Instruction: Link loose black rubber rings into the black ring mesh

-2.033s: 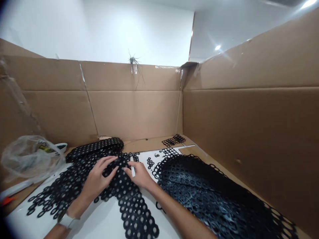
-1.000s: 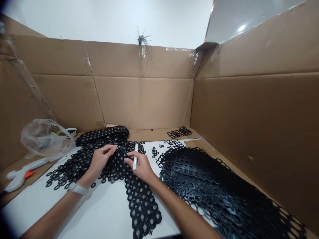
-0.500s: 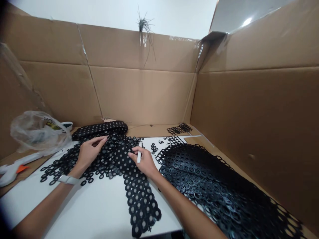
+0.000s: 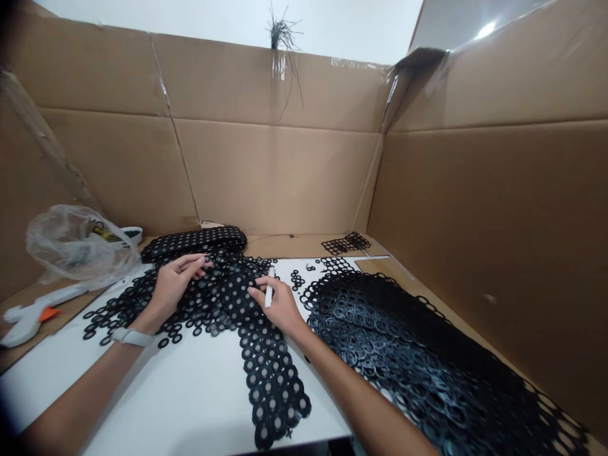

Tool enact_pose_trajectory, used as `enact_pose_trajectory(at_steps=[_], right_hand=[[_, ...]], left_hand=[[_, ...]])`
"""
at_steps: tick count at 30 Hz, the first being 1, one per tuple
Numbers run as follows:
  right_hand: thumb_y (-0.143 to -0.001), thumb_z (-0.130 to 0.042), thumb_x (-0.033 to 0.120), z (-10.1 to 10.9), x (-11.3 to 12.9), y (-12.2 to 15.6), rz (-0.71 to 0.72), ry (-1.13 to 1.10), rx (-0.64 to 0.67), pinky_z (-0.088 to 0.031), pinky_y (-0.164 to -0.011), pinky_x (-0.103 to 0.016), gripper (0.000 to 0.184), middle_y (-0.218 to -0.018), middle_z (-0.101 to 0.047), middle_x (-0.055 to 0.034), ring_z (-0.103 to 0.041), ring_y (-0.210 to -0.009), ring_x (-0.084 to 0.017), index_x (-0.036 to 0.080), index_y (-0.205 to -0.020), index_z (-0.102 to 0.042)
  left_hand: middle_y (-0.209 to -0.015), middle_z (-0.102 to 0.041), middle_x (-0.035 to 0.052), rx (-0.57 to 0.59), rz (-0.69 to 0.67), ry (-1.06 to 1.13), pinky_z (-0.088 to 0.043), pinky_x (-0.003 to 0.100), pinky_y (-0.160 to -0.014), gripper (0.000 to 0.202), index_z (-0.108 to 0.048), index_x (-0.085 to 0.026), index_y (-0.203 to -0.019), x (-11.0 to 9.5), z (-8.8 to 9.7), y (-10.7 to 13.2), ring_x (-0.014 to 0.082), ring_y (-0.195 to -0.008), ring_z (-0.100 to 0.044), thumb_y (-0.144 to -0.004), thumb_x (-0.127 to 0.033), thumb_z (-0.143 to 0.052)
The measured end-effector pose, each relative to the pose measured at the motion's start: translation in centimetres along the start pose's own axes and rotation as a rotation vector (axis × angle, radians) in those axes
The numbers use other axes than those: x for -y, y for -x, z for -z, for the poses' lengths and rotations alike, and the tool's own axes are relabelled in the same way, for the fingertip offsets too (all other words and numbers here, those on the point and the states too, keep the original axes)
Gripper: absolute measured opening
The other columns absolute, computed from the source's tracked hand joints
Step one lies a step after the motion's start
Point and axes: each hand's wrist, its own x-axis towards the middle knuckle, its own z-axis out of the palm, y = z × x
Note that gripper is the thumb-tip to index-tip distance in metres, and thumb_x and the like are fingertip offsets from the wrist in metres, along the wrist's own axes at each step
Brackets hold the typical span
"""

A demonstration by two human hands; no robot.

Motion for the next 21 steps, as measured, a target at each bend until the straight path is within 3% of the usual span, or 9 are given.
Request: enact_pose_trajectory(at_steps=[9,14,17,21], right_hand=[[-0.096,-0.076,0.036,-0.1,0.1,0.0,-0.009,0.04,-0.028,-0.058,-0.106,-0.047,0.037,-0.121,-0.081,-0.0121,-0.076,-0.109,-0.027,0.019,-0.128,-0.079],[-0.099,-0.074,0.036,0.2,0.8,0.2,-0.005,-0.033,-0.001,-0.058,-0.11,-0.053,0.061,-0.139,-0.077,-0.0082,-0.076,-0.115,-0.029,0.025,-0.157,-0.06],[-0.099,-0.075,0.035,0.3,1.6,0.5,0.024,-0.117,0.017,-0.054,-0.118,-0.051,0.049,-0.146,-0.073,-0.0053,-0.072,-0.13,-0.029,0.027,-0.147,-0.07],[-0.098,-0.078,0.037,0.3,2.7,0.7,0.03,-0.148,0.011,-0.062,-0.107,-0.049,0.025,-0.123,-0.084,-0.0032,-0.08,-0.114,-0.029,0.029,-0.121,-0.085]], left_hand=[[-0.109,-0.082,0.0136,0.09,0.102,0.186,-0.053,0.027,-0.067,0.048,-0.081,-0.016,-0.12,-2.2,-1.2,1.3,0.0165,-0.075,-0.068,-0.086,-0.05,-0.084],[-0.097,-0.08,0.0085,0.19,0.113,0.306,-0.054,0.025,-0.069,0.043,-0.081,-0.018,-0.122,-3.6,-2.5,2.6,0.0159,-0.078,-0.068,-0.087,-0.043,-0.086],[-0.098,-0.08,0.0089,0.23,0.046,0.233,-0.058,0.028,-0.075,0.037,-0.083,-0.019,-0.118,-3.9,-3.2,3.5,0.0207,-0.088,-0.073,-0.09,-0.043,-0.083],[-0.102,-0.081,0.0094,0.261,-0.016,0.148,-0.062,0.032,-0.081,0.033,-0.084,-0.019,-0.114,-4.7,-3.9,4.5,0.023,-0.088,-0.075,-0.092,-0.044,-0.08]])
